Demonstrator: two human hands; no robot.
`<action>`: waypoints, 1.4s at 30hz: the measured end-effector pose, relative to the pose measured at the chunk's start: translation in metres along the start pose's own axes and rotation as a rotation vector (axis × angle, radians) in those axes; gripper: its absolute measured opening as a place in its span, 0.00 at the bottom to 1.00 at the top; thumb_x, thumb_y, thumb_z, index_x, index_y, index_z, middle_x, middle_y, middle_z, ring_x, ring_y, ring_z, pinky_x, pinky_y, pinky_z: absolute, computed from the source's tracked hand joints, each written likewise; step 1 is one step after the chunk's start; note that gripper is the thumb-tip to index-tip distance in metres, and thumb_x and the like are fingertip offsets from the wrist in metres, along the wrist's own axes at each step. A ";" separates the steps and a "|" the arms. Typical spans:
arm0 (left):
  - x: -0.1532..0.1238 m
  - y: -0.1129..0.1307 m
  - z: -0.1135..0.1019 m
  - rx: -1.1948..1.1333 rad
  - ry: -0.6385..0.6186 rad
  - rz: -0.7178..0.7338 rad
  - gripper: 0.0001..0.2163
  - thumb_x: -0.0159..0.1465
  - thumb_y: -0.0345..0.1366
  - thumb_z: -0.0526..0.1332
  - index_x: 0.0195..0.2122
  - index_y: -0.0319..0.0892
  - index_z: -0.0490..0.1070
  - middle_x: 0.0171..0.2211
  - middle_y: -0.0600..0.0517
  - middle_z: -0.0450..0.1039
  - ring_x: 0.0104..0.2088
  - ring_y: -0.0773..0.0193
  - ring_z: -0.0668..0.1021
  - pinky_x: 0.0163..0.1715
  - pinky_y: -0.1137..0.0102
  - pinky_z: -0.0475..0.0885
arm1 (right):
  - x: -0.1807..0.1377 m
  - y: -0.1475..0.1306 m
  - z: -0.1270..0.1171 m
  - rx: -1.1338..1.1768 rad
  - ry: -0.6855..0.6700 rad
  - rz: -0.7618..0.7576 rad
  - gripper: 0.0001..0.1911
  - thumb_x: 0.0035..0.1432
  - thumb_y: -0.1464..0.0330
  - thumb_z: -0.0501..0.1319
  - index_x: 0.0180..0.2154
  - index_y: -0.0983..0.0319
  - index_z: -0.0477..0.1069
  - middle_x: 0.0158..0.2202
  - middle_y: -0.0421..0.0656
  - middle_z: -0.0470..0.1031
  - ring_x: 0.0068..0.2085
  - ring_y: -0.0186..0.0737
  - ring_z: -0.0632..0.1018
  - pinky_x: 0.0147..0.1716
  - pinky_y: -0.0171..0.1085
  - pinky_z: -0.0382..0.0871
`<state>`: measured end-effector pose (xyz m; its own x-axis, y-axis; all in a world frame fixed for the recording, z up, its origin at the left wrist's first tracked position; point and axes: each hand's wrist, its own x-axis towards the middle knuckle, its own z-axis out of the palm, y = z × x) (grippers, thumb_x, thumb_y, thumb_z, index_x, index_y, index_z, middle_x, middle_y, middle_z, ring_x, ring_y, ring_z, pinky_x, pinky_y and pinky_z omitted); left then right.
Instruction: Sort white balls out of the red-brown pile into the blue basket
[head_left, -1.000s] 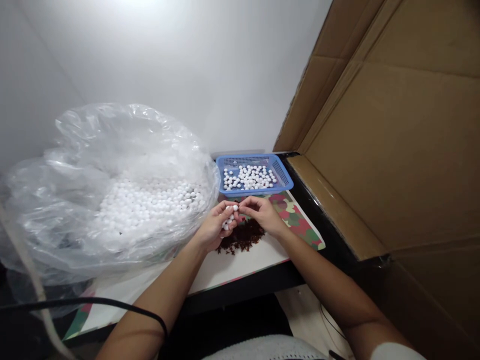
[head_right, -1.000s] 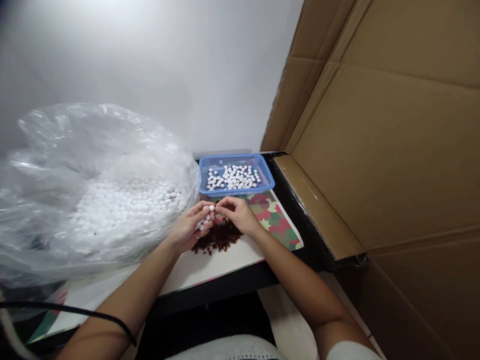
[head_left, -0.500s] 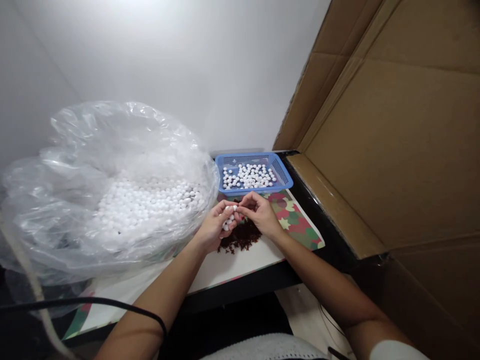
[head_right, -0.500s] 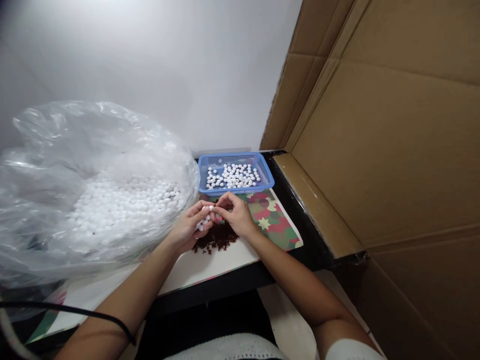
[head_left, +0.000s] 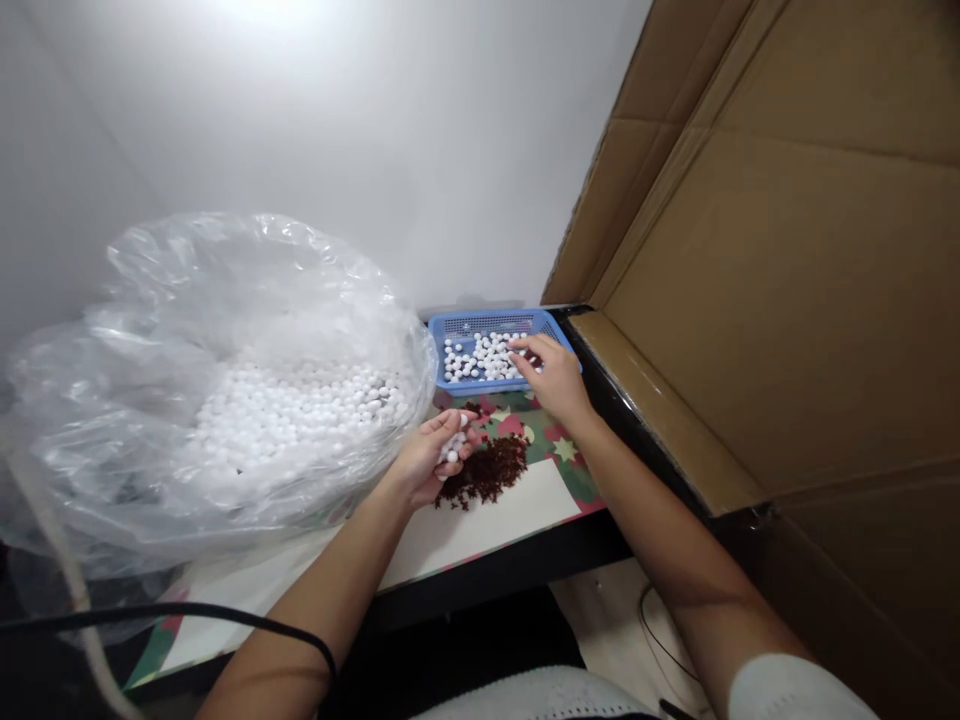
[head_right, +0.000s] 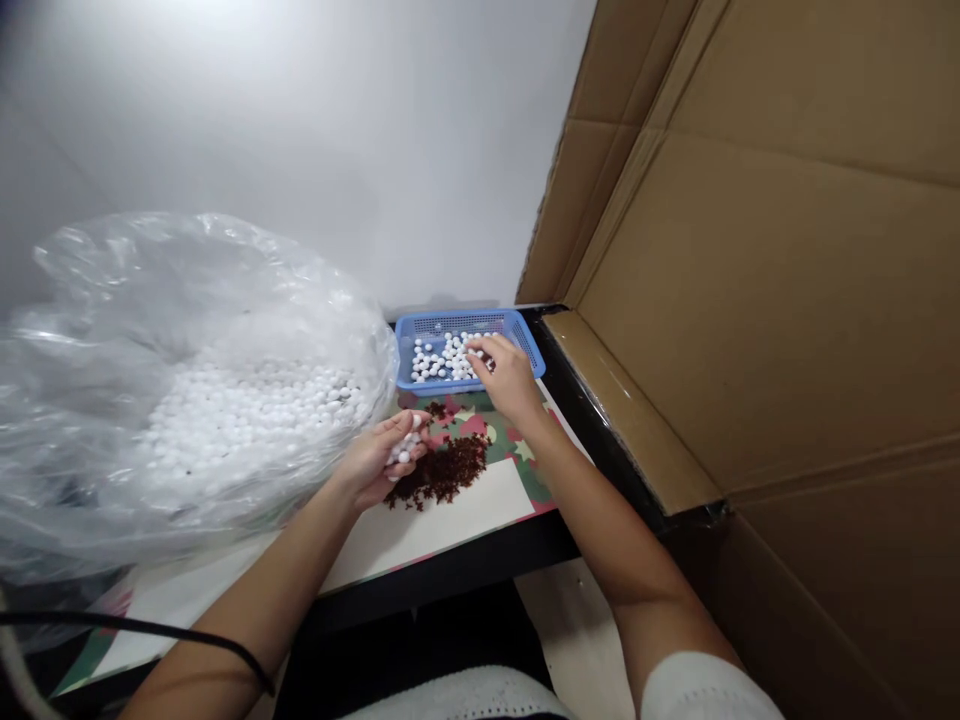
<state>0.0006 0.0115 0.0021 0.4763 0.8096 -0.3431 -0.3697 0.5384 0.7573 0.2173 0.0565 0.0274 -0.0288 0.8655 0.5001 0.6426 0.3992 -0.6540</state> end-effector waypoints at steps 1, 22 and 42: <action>0.001 -0.001 -0.001 -0.013 0.014 -0.012 0.16 0.58 0.42 0.66 0.42 0.37 0.71 0.28 0.50 0.69 0.21 0.75 0.67 0.11 0.83 0.49 | -0.007 0.004 -0.002 -0.042 -0.041 -0.009 0.08 0.61 0.68 0.58 0.38 0.61 0.75 0.37 0.45 0.77 0.36 0.40 0.75 0.39 0.38 0.67; 0.002 -0.006 0.002 0.154 0.050 0.044 0.16 0.54 0.44 0.69 0.37 0.38 0.73 0.29 0.49 0.71 0.20 0.77 0.62 0.14 0.81 0.47 | -0.051 -0.025 0.023 0.732 -0.387 0.283 0.08 0.55 0.63 0.65 0.32 0.62 0.73 0.36 0.43 0.76 0.38 0.37 0.76 0.41 0.37 0.69; 0.001 -0.009 0.003 0.340 0.124 0.118 0.16 0.57 0.45 0.66 0.38 0.37 0.74 0.26 0.51 0.69 0.21 0.75 0.62 0.16 0.80 0.48 | -0.057 -0.027 0.035 0.752 -0.330 0.366 0.11 0.49 0.63 0.69 0.29 0.63 0.71 0.29 0.40 0.75 0.31 0.36 0.76 0.35 0.36 0.70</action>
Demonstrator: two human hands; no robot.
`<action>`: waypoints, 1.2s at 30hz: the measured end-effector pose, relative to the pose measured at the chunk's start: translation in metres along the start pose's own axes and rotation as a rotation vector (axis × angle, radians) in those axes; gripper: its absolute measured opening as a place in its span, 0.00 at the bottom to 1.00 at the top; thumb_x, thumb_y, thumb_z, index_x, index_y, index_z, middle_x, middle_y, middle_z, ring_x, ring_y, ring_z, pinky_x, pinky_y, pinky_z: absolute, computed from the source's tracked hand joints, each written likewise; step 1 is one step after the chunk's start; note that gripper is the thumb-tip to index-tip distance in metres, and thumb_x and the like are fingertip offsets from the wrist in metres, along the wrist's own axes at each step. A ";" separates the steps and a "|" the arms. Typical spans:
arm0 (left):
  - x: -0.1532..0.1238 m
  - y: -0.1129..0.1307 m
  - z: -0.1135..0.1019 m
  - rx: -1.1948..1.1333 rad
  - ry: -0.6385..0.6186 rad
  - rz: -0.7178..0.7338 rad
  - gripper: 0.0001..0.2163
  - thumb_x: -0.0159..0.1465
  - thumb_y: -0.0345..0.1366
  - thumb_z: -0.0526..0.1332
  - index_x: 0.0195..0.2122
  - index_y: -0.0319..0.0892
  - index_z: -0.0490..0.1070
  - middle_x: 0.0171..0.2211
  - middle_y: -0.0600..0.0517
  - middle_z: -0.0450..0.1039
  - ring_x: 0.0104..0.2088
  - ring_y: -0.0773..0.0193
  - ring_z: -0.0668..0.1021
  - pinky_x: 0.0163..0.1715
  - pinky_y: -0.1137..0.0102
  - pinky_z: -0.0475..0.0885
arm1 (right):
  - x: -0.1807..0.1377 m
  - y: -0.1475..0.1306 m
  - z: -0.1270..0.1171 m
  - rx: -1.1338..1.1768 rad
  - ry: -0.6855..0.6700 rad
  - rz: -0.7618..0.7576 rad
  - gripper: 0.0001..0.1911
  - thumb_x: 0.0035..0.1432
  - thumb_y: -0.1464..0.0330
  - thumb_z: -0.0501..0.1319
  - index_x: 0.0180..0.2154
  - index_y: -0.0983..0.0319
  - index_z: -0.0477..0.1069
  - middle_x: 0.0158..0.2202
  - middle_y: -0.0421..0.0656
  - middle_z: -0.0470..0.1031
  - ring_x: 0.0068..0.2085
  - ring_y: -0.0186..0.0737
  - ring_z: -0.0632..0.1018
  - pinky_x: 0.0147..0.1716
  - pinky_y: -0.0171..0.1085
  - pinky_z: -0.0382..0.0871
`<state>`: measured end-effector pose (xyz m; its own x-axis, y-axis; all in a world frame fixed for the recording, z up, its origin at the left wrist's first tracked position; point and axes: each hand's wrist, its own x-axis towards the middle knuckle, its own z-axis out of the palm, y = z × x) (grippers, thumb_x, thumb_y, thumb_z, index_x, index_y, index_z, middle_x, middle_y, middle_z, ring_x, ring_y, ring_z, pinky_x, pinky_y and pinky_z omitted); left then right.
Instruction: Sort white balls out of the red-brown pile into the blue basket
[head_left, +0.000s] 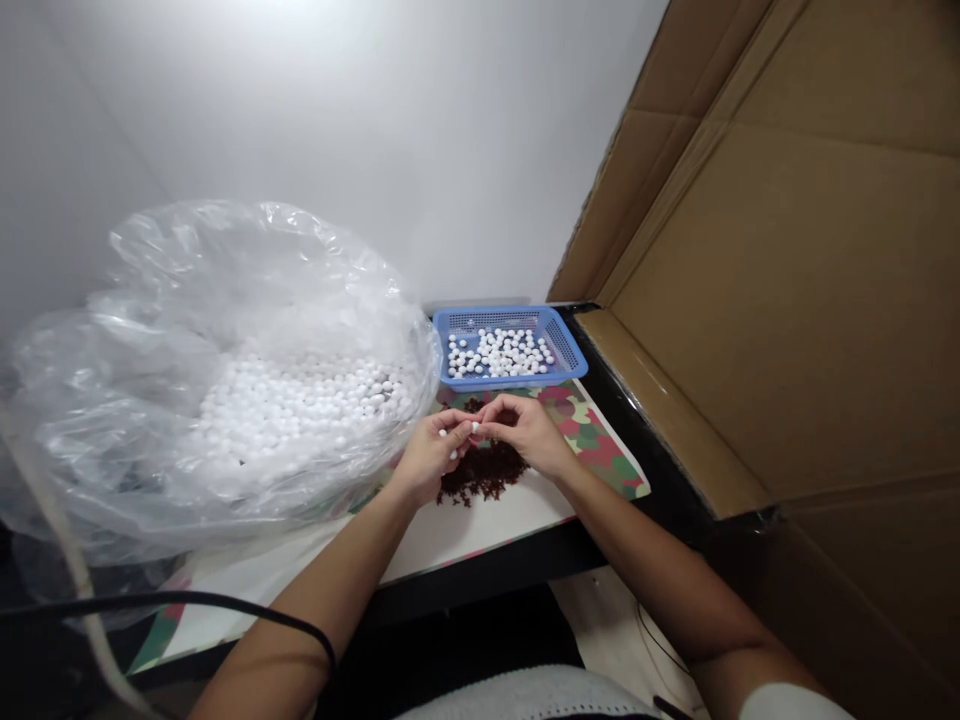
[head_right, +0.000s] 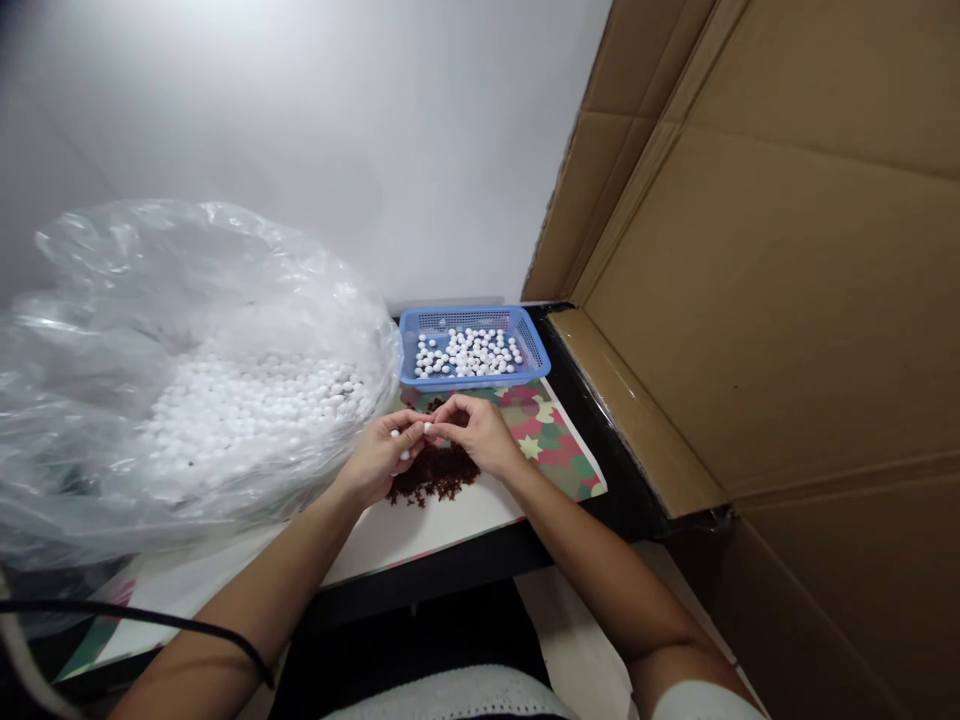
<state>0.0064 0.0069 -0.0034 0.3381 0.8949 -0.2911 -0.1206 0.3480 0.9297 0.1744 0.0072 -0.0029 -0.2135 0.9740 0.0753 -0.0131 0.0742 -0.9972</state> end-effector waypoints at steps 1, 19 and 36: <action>0.000 0.001 0.000 -0.004 -0.004 -0.004 0.16 0.57 0.45 0.66 0.38 0.37 0.74 0.26 0.51 0.70 0.21 0.75 0.62 0.15 0.80 0.47 | 0.000 0.000 0.000 -0.001 -0.005 -0.011 0.10 0.50 0.63 0.68 0.31 0.62 0.72 0.30 0.40 0.76 0.31 0.36 0.76 0.36 0.36 0.71; 0.001 0.014 -0.009 -0.425 -0.012 -0.161 0.10 0.57 0.24 0.62 0.40 0.35 0.67 0.34 0.45 0.73 0.21 0.77 0.66 0.11 0.84 0.52 | 0.034 -0.005 -0.045 -0.855 0.148 -0.370 0.07 0.62 0.68 0.58 0.40 0.61 0.75 0.36 0.44 0.77 0.36 0.40 0.76 0.40 0.38 0.69; 0.004 0.002 -0.007 -0.268 -0.062 -0.085 0.17 0.53 0.41 0.70 0.37 0.36 0.71 0.28 0.49 0.73 0.18 0.79 0.62 0.12 0.81 0.48 | 0.007 -0.001 -0.014 -0.259 -0.022 -0.027 0.10 0.58 0.61 0.61 0.34 0.62 0.72 0.32 0.42 0.76 0.31 0.37 0.75 0.33 0.36 0.70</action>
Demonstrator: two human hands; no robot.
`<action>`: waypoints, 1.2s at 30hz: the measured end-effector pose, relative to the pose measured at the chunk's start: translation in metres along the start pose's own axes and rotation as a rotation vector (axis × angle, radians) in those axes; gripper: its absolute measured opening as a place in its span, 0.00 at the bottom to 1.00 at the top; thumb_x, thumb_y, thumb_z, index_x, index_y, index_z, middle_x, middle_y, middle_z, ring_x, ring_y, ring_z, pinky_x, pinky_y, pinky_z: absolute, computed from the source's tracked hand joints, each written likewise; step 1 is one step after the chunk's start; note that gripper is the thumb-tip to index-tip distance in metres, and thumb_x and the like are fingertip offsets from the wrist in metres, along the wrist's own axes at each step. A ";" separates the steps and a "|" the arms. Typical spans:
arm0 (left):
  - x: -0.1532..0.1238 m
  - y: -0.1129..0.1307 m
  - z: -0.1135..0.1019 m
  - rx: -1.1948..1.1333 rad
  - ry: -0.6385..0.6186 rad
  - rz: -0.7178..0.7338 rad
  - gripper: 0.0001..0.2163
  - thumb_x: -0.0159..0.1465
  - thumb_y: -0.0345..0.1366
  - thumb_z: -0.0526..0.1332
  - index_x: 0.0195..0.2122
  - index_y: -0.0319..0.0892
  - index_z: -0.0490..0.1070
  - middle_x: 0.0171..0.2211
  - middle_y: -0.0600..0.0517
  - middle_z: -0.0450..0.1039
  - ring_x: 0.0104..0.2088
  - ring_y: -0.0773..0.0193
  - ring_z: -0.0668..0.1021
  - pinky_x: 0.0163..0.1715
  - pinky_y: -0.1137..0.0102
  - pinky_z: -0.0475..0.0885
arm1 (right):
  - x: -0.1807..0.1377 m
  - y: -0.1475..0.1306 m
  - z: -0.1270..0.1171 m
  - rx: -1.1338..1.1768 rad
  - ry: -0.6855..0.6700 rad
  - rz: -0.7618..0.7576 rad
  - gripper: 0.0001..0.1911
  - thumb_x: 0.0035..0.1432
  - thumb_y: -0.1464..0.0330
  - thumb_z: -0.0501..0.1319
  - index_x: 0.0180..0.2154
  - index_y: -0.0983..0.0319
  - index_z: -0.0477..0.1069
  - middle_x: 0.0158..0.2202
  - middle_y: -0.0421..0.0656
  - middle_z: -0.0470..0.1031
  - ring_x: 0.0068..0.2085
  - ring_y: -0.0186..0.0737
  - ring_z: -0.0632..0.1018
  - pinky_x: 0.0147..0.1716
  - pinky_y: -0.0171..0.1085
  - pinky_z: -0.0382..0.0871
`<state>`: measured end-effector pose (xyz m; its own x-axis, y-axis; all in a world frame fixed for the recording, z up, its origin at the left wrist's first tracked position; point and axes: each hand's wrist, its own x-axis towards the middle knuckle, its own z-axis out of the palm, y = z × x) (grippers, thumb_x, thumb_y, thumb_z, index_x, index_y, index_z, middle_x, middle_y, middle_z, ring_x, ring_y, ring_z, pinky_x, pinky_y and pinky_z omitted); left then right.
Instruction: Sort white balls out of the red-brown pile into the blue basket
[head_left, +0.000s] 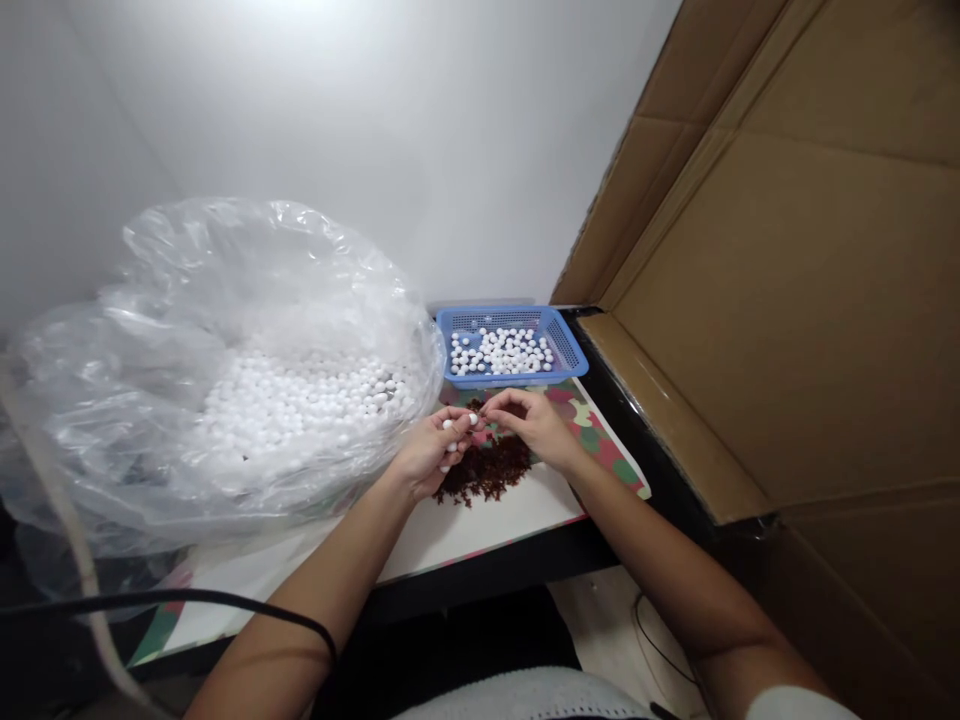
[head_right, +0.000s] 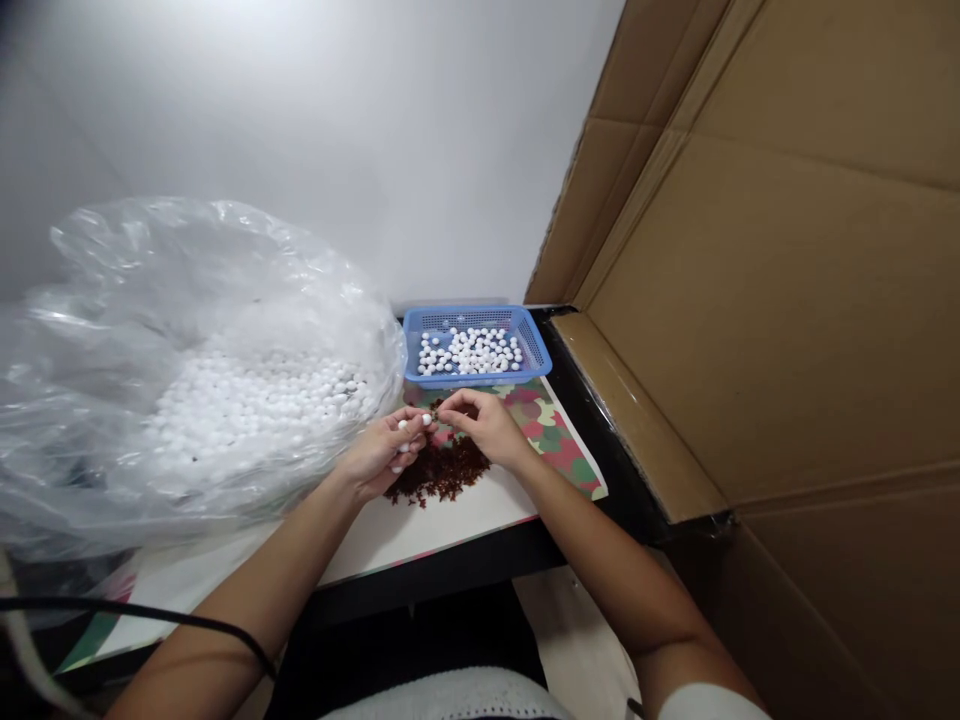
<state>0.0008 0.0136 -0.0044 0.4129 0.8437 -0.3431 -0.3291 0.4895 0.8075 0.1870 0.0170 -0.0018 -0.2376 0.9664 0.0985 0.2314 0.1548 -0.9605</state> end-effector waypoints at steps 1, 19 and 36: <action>0.000 -0.001 0.000 0.020 -0.007 0.002 0.17 0.53 0.42 0.70 0.36 0.36 0.71 0.28 0.49 0.73 0.18 0.79 0.62 0.12 0.81 0.48 | -0.002 -0.004 0.003 0.099 -0.023 0.001 0.11 0.57 0.60 0.62 0.34 0.62 0.72 0.33 0.42 0.76 0.33 0.37 0.75 0.34 0.36 0.70; -0.003 -0.005 0.004 0.133 0.061 0.085 0.16 0.54 0.44 0.69 0.30 0.38 0.67 0.22 0.53 0.69 0.17 0.77 0.60 0.15 0.79 0.45 | -0.004 -0.002 0.022 0.273 0.037 0.053 0.14 0.51 0.59 0.67 0.31 0.63 0.71 0.29 0.40 0.76 0.29 0.35 0.76 0.33 0.36 0.72; -0.005 0.012 0.008 -0.153 0.132 -0.008 0.09 0.58 0.38 0.63 0.33 0.37 0.66 0.28 0.48 0.70 0.21 0.75 0.66 0.11 0.82 0.50 | 0.042 -0.024 -0.019 -0.271 0.297 -0.208 0.11 0.57 0.67 0.62 0.43 0.61 0.73 0.35 0.43 0.75 0.33 0.38 0.75 0.36 0.38 0.69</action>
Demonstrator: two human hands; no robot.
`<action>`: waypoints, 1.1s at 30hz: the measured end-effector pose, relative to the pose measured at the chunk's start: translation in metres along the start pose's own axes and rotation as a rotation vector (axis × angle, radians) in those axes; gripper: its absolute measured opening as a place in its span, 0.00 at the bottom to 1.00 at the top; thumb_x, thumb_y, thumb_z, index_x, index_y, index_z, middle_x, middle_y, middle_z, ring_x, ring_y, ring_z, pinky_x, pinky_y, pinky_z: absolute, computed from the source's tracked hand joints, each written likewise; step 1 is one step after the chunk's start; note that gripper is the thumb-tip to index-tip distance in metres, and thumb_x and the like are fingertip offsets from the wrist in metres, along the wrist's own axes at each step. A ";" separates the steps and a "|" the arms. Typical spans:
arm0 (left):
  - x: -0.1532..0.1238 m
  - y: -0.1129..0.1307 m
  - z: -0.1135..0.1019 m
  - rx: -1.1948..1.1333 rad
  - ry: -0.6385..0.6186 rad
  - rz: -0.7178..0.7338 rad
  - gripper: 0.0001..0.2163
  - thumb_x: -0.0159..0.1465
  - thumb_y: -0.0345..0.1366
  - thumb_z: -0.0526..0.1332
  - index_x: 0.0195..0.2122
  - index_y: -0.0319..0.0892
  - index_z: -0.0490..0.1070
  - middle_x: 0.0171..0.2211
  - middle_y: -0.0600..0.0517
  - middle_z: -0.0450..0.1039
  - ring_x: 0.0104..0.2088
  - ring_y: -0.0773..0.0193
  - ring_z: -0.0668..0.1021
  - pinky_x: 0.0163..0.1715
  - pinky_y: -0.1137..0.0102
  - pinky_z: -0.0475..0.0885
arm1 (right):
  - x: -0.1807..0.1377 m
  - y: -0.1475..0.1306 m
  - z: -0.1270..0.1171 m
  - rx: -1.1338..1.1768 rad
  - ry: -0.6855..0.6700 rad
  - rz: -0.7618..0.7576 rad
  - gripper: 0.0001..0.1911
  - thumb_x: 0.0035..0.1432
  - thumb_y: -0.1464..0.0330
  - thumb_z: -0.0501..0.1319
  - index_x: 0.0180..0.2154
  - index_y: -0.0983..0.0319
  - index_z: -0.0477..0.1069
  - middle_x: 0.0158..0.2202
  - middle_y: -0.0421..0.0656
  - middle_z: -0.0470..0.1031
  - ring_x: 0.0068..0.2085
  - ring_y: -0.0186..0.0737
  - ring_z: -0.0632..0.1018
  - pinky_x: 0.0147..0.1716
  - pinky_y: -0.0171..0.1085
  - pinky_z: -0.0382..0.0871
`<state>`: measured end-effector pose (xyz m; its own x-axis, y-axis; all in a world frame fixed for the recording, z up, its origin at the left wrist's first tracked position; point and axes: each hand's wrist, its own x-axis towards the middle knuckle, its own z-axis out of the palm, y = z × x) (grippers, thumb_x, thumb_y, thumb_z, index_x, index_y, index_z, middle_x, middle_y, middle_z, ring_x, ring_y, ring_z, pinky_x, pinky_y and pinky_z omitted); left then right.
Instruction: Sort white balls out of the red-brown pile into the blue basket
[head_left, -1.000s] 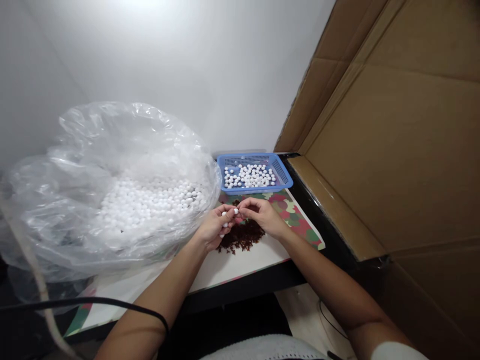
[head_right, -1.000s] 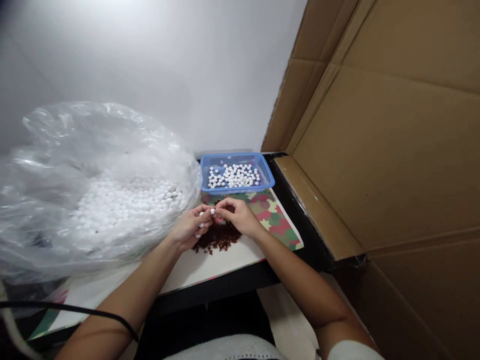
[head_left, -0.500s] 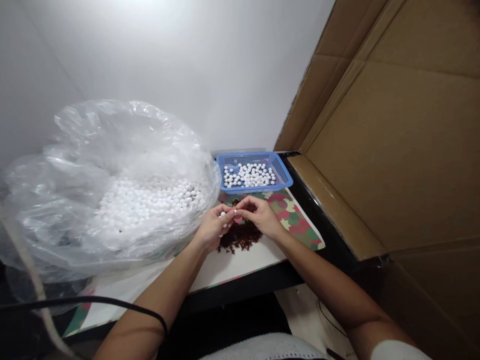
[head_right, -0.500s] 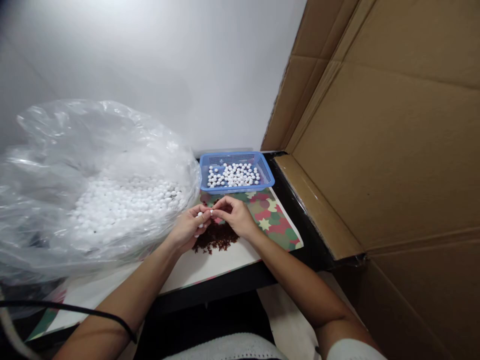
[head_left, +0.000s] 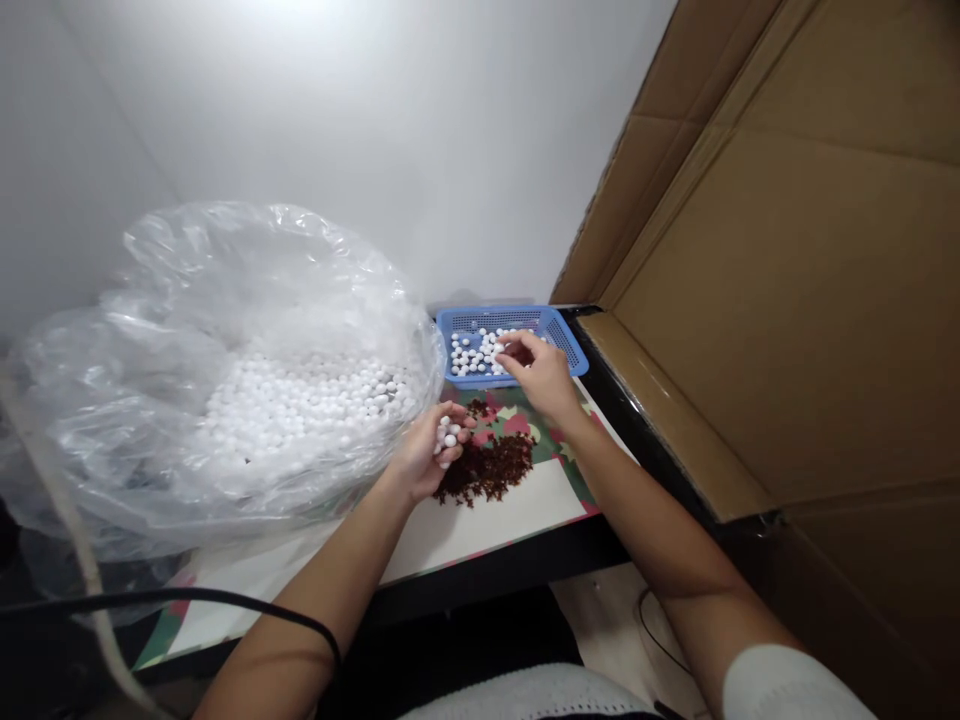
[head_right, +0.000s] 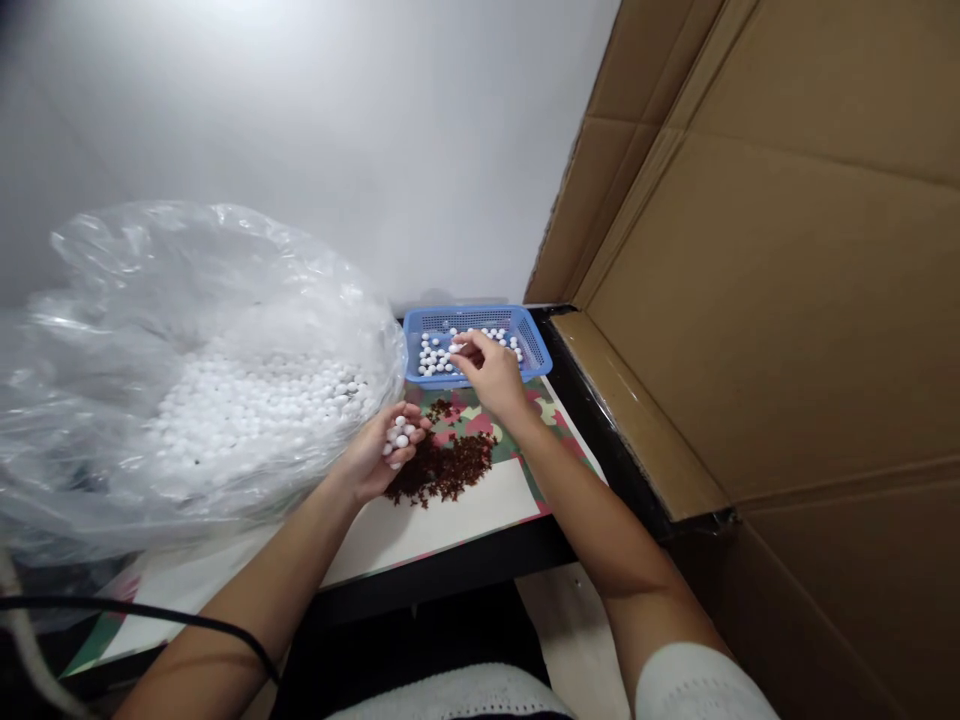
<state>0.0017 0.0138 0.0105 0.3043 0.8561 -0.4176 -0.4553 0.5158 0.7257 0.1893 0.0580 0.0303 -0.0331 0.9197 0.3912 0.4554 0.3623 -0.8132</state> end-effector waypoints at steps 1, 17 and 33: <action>0.000 0.002 -0.001 -0.026 -0.004 -0.035 0.07 0.58 0.35 0.62 0.33 0.37 0.67 0.27 0.49 0.69 0.20 0.75 0.66 0.11 0.82 0.50 | 0.004 0.003 -0.002 -0.078 0.038 -0.036 0.13 0.57 0.68 0.61 0.46 0.60 0.72 0.36 0.44 0.75 0.32 0.38 0.74 0.37 0.39 0.68; -0.001 -0.003 -0.006 0.064 -0.188 -0.045 0.18 0.63 0.38 0.61 0.52 0.35 0.67 0.27 0.50 0.68 0.18 0.75 0.64 0.11 0.81 0.50 | -0.038 0.035 0.011 -0.295 -0.332 -0.033 0.05 0.55 0.75 0.62 0.31 0.62 0.76 0.31 0.43 0.76 0.33 0.39 0.75 0.34 0.36 0.66; -0.001 -0.009 -0.005 0.129 -0.176 0.008 0.26 0.62 0.46 0.61 0.59 0.39 0.65 0.23 0.54 0.64 0.18 0.75 0.63 0.13 0.81 0.49 | -0.060 -0.009 0.028 0.065 -0.078 -0.135 0.04 0.58 0.71 0.63 0.30 0.61 0.75 0.31 0.41 0.77 0.35 0.38 0.76 0.38 0.37 0.69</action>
<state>0.0017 0.0080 0.0018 0.4474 0.8359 -0.3179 -0.3513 0.4911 0.7971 0.1619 0.0036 0.0018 -0.1600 0.8698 0.4667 0.3838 0.4904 -0.7824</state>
